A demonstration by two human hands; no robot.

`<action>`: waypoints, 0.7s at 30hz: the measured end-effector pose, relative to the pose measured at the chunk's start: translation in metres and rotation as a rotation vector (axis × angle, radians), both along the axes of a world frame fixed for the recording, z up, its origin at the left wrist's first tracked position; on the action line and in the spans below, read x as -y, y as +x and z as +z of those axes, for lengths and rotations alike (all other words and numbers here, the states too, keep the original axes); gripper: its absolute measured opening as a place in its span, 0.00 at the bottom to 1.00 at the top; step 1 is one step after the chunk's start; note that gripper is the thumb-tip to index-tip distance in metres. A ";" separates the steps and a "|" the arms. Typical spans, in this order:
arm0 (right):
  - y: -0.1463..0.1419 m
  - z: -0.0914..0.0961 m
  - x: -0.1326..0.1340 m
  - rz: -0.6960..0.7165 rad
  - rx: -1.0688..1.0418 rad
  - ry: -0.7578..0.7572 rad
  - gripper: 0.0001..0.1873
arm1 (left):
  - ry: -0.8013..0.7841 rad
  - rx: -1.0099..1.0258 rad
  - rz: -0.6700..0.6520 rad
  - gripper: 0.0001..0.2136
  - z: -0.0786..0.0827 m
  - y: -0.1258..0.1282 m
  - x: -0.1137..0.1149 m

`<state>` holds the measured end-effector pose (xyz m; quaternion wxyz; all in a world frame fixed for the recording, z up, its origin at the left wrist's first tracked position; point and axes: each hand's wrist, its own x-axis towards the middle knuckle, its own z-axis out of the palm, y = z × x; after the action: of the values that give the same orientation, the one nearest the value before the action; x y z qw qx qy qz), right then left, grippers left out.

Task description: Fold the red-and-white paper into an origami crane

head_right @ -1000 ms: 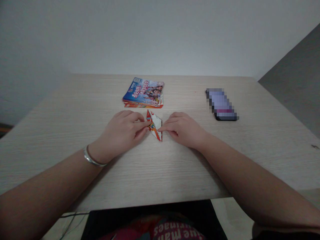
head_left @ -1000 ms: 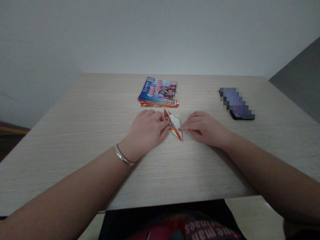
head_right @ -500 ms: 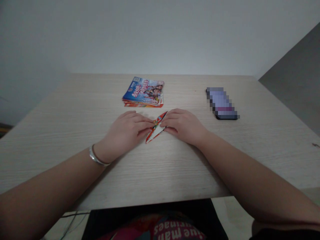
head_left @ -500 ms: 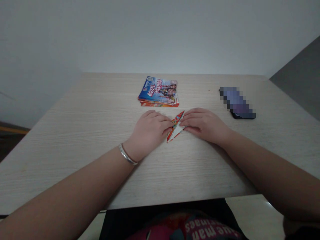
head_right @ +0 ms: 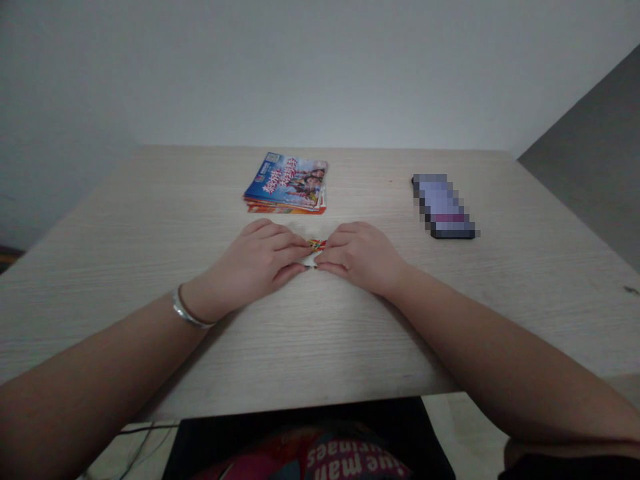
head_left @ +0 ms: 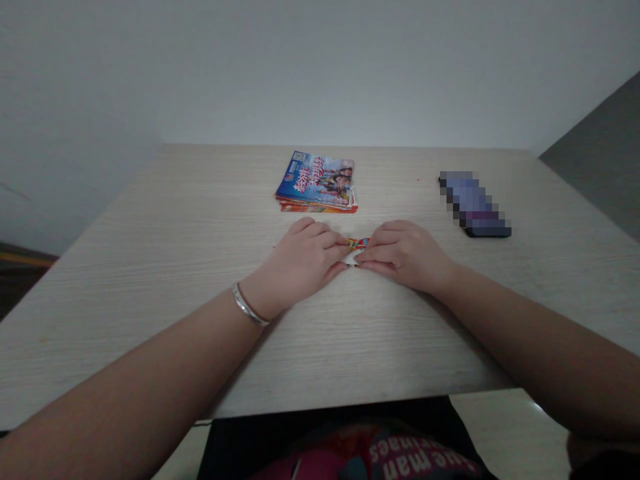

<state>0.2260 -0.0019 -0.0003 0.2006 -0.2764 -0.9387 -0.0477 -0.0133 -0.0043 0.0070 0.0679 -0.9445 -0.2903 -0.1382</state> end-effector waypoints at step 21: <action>-0.015 -0.003 0.004 -0.218 -0.110 -0.294 0.10 | -0.147 0.202 0.017 0.07 -0.012 0.004 0.001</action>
<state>0.2114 -0.0061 -0.0033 0.2028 -0.4051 -0.8875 0.0839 -0.0089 -0.0056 -0.0051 -0.0298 -0.9256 -0.3132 -0.2104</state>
